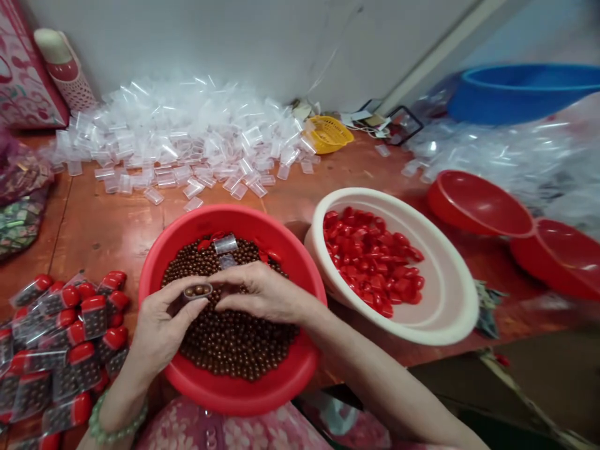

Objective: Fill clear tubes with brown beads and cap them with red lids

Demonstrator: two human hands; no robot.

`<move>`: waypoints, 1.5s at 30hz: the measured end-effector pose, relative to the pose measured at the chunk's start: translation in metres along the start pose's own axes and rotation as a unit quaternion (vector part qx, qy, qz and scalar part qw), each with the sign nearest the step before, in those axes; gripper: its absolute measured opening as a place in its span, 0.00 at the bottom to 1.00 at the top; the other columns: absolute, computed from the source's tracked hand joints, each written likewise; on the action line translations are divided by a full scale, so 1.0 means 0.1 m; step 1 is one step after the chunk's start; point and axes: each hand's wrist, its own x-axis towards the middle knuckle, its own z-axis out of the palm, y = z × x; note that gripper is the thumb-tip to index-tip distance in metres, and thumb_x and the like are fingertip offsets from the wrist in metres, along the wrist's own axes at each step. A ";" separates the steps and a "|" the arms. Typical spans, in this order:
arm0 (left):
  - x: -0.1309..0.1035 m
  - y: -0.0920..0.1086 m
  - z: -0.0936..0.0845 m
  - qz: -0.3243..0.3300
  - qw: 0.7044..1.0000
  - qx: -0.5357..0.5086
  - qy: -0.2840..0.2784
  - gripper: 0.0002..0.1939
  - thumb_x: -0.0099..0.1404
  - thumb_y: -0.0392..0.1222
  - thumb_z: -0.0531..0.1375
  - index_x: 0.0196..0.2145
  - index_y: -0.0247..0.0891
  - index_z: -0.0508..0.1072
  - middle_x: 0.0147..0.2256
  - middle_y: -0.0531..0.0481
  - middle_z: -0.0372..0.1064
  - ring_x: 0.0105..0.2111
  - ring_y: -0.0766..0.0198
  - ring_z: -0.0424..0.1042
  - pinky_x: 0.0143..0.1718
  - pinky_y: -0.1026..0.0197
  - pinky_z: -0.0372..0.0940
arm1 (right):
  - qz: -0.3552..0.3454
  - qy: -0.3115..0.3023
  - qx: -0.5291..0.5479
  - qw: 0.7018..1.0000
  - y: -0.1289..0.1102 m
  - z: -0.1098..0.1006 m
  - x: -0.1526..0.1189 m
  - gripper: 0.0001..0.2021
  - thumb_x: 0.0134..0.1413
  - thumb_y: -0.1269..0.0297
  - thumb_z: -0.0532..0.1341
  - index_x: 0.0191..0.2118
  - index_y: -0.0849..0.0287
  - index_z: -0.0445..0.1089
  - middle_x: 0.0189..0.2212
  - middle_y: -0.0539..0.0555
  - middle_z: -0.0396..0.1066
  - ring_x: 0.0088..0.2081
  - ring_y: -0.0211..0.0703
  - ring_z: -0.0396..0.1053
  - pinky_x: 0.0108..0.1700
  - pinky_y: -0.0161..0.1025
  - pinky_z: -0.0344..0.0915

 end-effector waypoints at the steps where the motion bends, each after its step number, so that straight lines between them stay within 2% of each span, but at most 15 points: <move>1: 0.00 0.03 0.01 -0.008 1.000 -0.018 0.009 0.14 0.62 0.43 0.63 0.45 0.39 0.77 0.44 0.48 0.77 0.44 0.61 0.76 0.49 0.62 0.69 | 0.043 0.031 -0.080 0.995 0.03 -0.09 -0.04 0.11 0.58 0.67 0.61 0.47 0.59 0.72 0.41 0.54 0.77 0.41 0.41 0.74 0.45 0.36 0.66; 3: -0.02 0.09 0.02 -0.009 0.999 -0.043 0.021 0.12 0.62 0.43 0.63 0.43 0.39 0.77 0.43 0.48 0.77 0.42 0.63 0.76 0.46 0.65 0.70 | 0.167 0.073 -0.266 0.946 0.10 -0.22 -0.11 0.08 0.60 0.68 0.58 0.41 0.62 0.72 0.39 0.58 0.77 0.40 0.46 0.74 0.44 0.39 0.66; 6: -0.04 0.15 0.05 0.026 0.999 -0.031 0.002 0.10 0.63 0.41 0.62 0.43 0.38 0.76 0.44 0.48 0.77 0.42 0.63 0.76 0.45 0.65 0.69 | 0.311 0.052 -0.435 0.844 0.20 -0.28 -0.16 0.10 0.63 0.65 0.54 0.39 0.65 0.69 0.34 0.64 0.76 0.36 0.52 0.75 0.37 0.41 0.65; 9: -0.02 0.15 0.08 0.052 0.998 0.006 -0.017 0.09 0.64 0.39 0.60 0.42 0.38 0.75 0.43 0.48 0.77 0.42 0.63 0.75 0.45 0.64 0.69 | 0.358 0.030 -0.461 0.812 0.29 -0.18 -0.13 0.13 0.63 0.60 0.54 0.46 0.65 0.65 0.34 0.65 0.76 0.36 0.55 0.76 0.33 0.41 0.64; 15: 0.03 0.10 0.09 0.029 0.999 -0.024 -0.025 0.08 0.64 0.39 0.59 0.42 0.38 0.73 0.40 0.49 0.75 0.40 0.65 0.73 0.43 0.63 0.67 | 0.377 0.058 -0.425 0.821 0.36 -0.13 -0.14 0.13 0.61 0.67 0.52 0.48 0.67 0.64 0.31 0.66 0.75 0.35 0.56 0.75 0.33 0.43 0.64; 17: 0.03 0.12 0.08 0.012 0.999 -0.043 -0.029 0.07 0.64 0.40 0.59 0.40 0.38 0.72 0.37 0.50 0.73 0.37 0.66 0.72 0.41 0.64 0.66 | 0.355 0.110 -0.319 0.872 0.34 -0.17 -0.21 0.15 0.59 0.66 0.55 0.50 0.67 0.64 0.28 0.60 0.74 0.32 0.50 0.74 0.33 0.42 0.65; 19: 0.03 0.13 0.07 0.004 0.997 -0.062 -0.042 0.07 0.64 0.40 0.59 0.39 0.37 0.71 0.35 0.51 0.72 0.36 0.66 0.70 0.39 0.65 0.65 | 0.303 0.164 -0.118 0.931 0.32 -0.20 -0.28 0.22 0.56 0.61 0.60 0.54 0.65 0.62 0.25 0.53 0.71 0.26 0.43 0.70 0.28 0.38 0.65; 20: 0.03 0.14 0.08 0.004 0.996 -0.070 -0.046 0.07 0.64 0.40 0.59 0.40 0.37 0.71 0.35 0.51 0.71 0.35 0.67 0.70 0.38 0.65 0.64 | 0.273 0.187 -0.010 0.944 0.31 -0.21 -0.30 0.26 0.53 0.59 0.62 0.55 0.64 0.61 0.24 0.49 0.69 0.23 0.40 0.68 0.25 0.36 0.64; 23: 0.03 0.13 0.11 0.006 0.995 -0.085 -0.049 0.08 0.63 0.39 0.59 0.41 0.38 0.70 0.33 0.52 0.70 0.33 0.68 0.68 0.38 0.65 0.63 | 0.207 0.244 0.215 0.923 0.20 -0.14 -0.27 0.32 0.45 0.57 0.68 0.56 0.59 0.61 0.24 0.45 0.67 0.19 0.33 0.63 0.18 0.31 0.60; 28: 0.05 0.11 0.16 -0.028 0.990 -0.134 -0.039 0.07 0.59 0.38 0.62 0.36 0.36 0.70 0.34 0.51 0.71 0.34 0.67 0.70 0.40 0.64 0.64 | 0.152 0.283 0.355 0.878 -0.05 0.03 -0.02 0.20 0.40 0.62 0.70 0.42 0.55 0.67 0.27 0.45 0.69 0.18 0.31 0.63 0.16 0.29 0.62; 32: 0.05 0.11 0.16 -0.055 0.983 -0.171 -0.033 0.11 0.57 0.40 0.64 0.38 0.35 0.71 0.36 0.50 0.73 0.35 0.65 0.71 0.42 0.61 0.65 | 0.126 0.275 0.368 0.879 -0.15 0.14 0.11 0.14 0.41 0.64 0.69 0.33 0.55 0.63 0.24 0.43 0.67 0.17 0.31 0.66 0.19 0.29 0.67; 36: 0.07 0.10 0.14 -0.064 0.980 -0.189 -0.017 0.11 0.57 0.42 0.65 0.37 0.35 0.71 0.33 0.50 0.74 0.34 0.66 0.71 0.41 0.61 0.65 | 0.112 0.292 0.359 0.879 -0.11 0.26 0.16 0.18 0.45 0.64 0.69 0.42 0.53 0.64 0.23 0.41 0.68 0.17 0.31 0.67 0.18 0.28 0.66; 38: 0.08 0.10 0.14 -0.059 0.980 -0.188 -0.010 0.10 0.57 0.41 0.64 0.35 0.35 0.71 0.32 0.51 0.73 0.33 0.66 0.72 0.41 0.61 0.65 | 0.106 0.302 0.334 0.886 -0.08 0.32 0.16 0.17 0.46 0.63 0.69 0.41 0.53 0.65 0.23 0.42 0.68 0.18 0.32 0.68 0.18 0.29 0.66; 42: 0.10 0.09 0.12 -0.069 0.976 -0.206 0.000 0.10 0.56 0.41 0.64 0.34 0.36 0.69 0.30 0.53 0.70 0.30 0.67 0.69 0.37 0.63 0.65 | 0.079 0.365 0.135 0.918 -0.03 0.41 0.14 0.08 0.50 0.60 0.67 0.35 0.55 0.70 0.25 0.48 0.73 0.25 0.38 0.73 0.28 0.37 0.74; 45: 0.11 0.07 0.10 -0.078 0.967 -0.241 0.011 0.11 0.56 0.42 0.65 0.34 0.36 0.68 0.29 0.55 0.68 0.29 0.69 0.67 0.37 0.64 0.64 | -0.030 0.350 -0.098 0.931 0.01 0.45 0.13 0.09 0.58 0.62 0.61 0.44 0.54 0.73 0.37 0.55 0.78 0.38 0.45 0.76 0.44 0.43 0.75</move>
